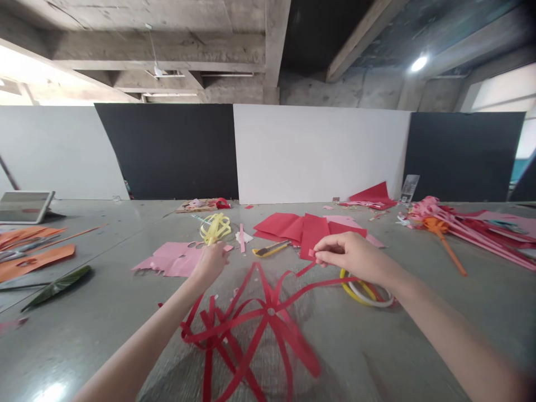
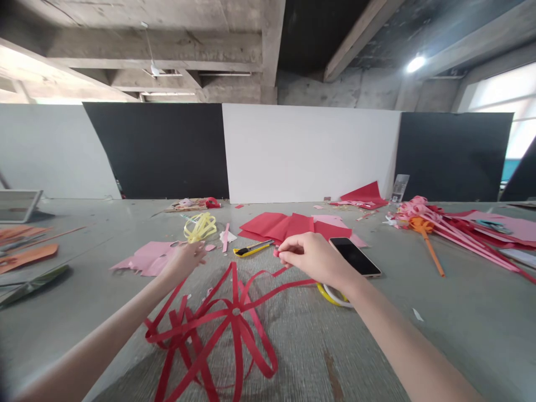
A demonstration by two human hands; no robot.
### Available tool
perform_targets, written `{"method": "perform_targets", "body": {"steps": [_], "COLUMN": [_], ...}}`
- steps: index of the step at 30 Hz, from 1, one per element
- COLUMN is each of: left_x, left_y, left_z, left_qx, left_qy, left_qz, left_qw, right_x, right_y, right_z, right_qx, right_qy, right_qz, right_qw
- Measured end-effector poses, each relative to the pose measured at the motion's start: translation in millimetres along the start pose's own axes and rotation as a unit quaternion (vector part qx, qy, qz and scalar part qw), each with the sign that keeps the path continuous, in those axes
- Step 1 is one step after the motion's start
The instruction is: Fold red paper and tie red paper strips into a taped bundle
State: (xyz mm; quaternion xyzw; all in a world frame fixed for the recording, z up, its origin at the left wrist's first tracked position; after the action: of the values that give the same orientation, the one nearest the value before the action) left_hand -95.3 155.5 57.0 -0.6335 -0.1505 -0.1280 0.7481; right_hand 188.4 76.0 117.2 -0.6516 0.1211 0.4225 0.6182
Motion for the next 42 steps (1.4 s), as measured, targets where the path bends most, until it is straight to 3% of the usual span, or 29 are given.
{"method": "perform_targets", "body": {"steps": [5,9,12,15,18,22,25,28,32,38,42], "left_x": [20.2,53.2,73.4,82.2,83.0,83.6,87.6,93.3,103.9,116.8,120.3], "left_y": [-10.3,0.6,20.9,44.3,66.3,85.1,88.2,82.2,64.0,39.4,34.5], "left_z": [-16.0,-41.2,-59.8,-69.8,-74.5,-84.8,-93.1,-96.7,-100.0,-107.5,-110.4], "left_qx": [-0.032,-0.178,-0.314,-0.413,-0.473,-0.524,-0.545,-0.535,-0.491,-0.425,-0.414], "left_qy": [0.012,0.069,0.098,0.094,0.063,0.012,-0.004,-0.005,0.004,0.024,0.032], "left_qz": [0.013,-0.044,-0.121,-0.21,-0.283,-0.34,-0.368,-0.392,-0.424,-0.42,-0.4], "left_qw": [0.999,0.981,0.937,0.881,0.832,0.781,0.753,0.748,0.761,0.801,0.817], "right_x": [-6.2,-14.6,-15.4,-10.0,-4.1,-3.7,-4.9,-9.7,-23.8,-34.2,-29.2], "right_y": [6.0,15.0,32.3,54.7,75.4,86.9,83.8,77.5,70.1,73.5,76.9], "right_z": [-1.3,-0.8,-3.9,-17.5,-37.7,-57.7,-64.2,-72.5,-87.4,-96.2,-94.2], "right_qx": [-0.008,0.024,0.078,0.152,0.197,0.198,0.203,0.233,0.281,0.28,0.265], "right_qy": [-0.031,-0.076,-0.133,-0.224,-0.298,-0.36,-0.363,-0.371,-0.384,-0.386,-0.376], "right_qz": [-0.005,-0.032,-0.082,-0.132,-0.228,-0.305,-0.32,-0.327,-0.349,-0.417,-0.439], "right_qw": [0.999,0.996,0.985,0.954,0.906,0.859,0.851,0.837,0.807,0.774,0.772]}}
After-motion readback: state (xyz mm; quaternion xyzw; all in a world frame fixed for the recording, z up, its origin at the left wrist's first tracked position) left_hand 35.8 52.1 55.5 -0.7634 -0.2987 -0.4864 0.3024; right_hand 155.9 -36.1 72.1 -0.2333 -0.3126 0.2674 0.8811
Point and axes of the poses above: each hand's wrist, its own z-axis towards the middle knuckle, its own y-axis out of the palm, x = y × z, the point moved 6 cm from there along z, towards the middle knuckle, and after that the axes turned 7 degrees about -x, right-handed, at the moved point
